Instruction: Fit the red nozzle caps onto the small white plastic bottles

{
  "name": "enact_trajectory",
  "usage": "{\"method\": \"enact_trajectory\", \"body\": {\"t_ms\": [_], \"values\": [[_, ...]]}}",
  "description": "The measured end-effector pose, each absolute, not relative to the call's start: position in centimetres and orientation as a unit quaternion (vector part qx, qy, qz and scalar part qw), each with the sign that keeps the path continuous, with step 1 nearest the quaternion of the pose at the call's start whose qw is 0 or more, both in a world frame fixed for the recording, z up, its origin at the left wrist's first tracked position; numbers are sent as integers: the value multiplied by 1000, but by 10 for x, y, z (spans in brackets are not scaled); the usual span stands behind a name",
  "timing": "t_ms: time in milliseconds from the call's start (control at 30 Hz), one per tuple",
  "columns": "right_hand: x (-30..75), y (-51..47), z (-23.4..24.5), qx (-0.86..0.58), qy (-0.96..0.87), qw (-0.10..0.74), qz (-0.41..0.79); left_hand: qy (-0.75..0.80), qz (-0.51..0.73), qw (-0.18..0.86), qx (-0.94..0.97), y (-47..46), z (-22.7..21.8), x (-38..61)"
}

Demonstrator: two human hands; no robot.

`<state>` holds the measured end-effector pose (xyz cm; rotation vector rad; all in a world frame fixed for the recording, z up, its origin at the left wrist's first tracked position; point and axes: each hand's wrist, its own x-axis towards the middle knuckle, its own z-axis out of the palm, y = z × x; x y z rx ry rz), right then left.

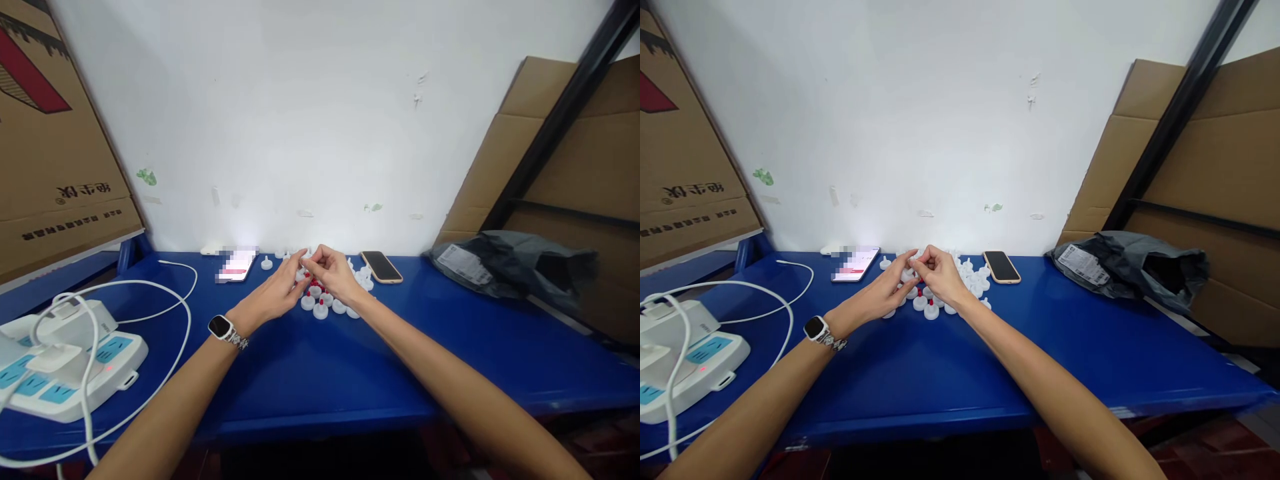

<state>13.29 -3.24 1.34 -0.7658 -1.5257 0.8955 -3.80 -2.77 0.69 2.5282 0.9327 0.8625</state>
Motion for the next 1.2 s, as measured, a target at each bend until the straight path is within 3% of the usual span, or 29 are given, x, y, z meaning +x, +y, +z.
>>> {"method": "enact_trajectory", "body": {"t_ms": [267,533,700,1100,1200], "values": [[131,8,33,-429,-691,543,210,462,370,107,799,8,19,-87],[87,56,26,-444,-834,308,111,474,294,88,825,31,-8,-102],[81,59,28,-454,-873,164,68,460,218,156,847,29,-17,-98],[50,97,22,-530,-838,126,28,511,222,150,817,29,-15,-105],[51,89,24,-540,-825,162,32,539,250,111,797,26,-14,-103]]}}
